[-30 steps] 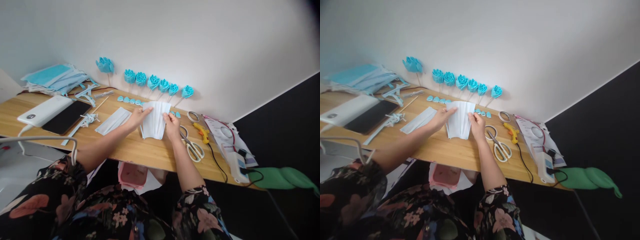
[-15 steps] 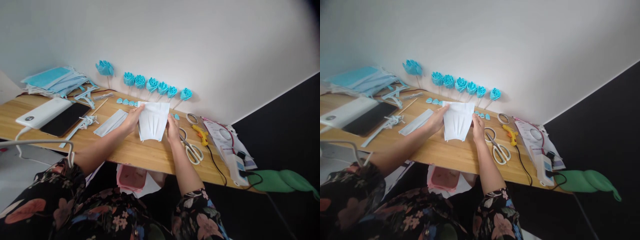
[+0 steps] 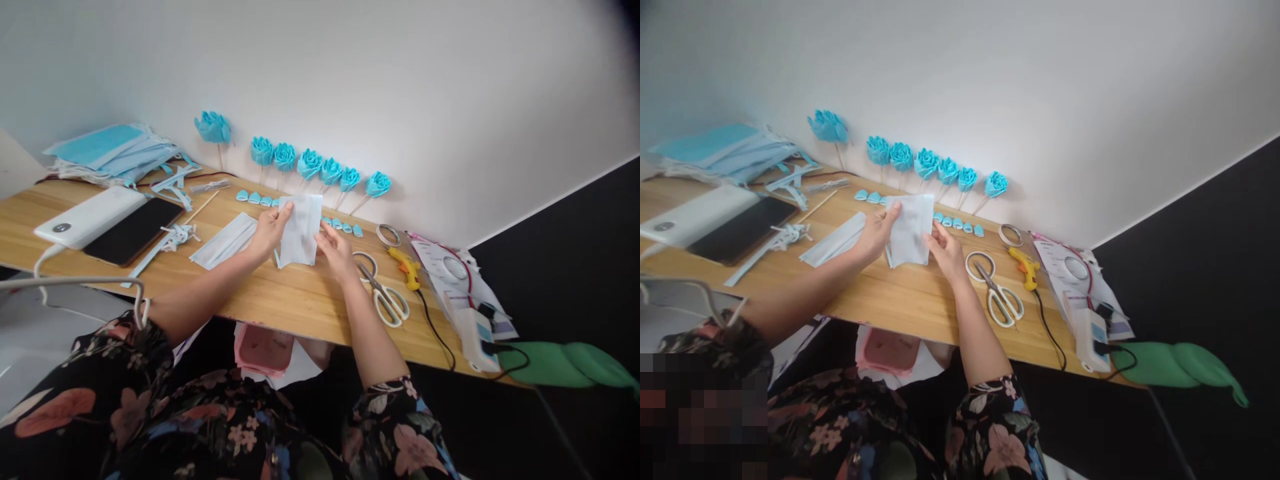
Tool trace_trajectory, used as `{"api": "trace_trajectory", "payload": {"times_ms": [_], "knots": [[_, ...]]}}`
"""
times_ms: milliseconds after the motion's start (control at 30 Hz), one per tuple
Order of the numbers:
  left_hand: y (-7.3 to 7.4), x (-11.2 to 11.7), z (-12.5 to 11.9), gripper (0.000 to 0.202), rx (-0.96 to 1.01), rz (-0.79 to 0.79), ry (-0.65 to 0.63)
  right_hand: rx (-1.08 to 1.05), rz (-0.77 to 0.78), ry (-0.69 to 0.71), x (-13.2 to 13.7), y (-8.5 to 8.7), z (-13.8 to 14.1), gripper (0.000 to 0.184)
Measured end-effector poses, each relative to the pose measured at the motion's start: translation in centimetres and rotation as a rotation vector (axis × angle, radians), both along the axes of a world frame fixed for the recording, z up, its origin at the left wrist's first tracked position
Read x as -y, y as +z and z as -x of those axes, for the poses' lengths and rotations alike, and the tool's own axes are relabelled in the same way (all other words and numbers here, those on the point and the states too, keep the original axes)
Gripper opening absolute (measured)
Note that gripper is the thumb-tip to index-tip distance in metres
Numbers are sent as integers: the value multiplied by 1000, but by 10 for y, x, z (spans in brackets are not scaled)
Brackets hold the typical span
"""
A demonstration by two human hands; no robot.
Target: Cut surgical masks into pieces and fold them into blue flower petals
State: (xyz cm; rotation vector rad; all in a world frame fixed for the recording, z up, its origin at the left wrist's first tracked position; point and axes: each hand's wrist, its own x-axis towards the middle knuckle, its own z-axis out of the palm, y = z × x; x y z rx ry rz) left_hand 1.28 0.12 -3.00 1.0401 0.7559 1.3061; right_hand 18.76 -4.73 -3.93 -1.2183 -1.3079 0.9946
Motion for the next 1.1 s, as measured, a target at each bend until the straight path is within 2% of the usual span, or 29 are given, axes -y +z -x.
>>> {"api": "trace_trajectory", "payload": {"times_ms": [100, 200, 367, 533, 867, 967, 1100], "knots": [[1, 2, -2, 44, -3, 1, -19, -55, -2, 22, -2, -4, 1, 53], [0, 1, -3, 46, 93, 87, -99, -77, 29, -24, -3, -5, 2, 42], [0, -2, -3, 49, 212, 126, -182, -147, 8, -91, -4, -3, 2, 44], [4, 0, -2, 43, 115, 69, -258, -172, -64, -183, -5, -3, 1, 42], [0, -1, -2, 38, -48, 40, -204, -122, -75, -215, -6, -5, 0, 43], [-1, 0, -2, 43, -57, 76, -194, -90, -91, -210, -7, -7, -1, 41], [2, 3, -1, 47, -18, 124, -108, -103, -105, -251, -6, -7, -2, 37]]}}
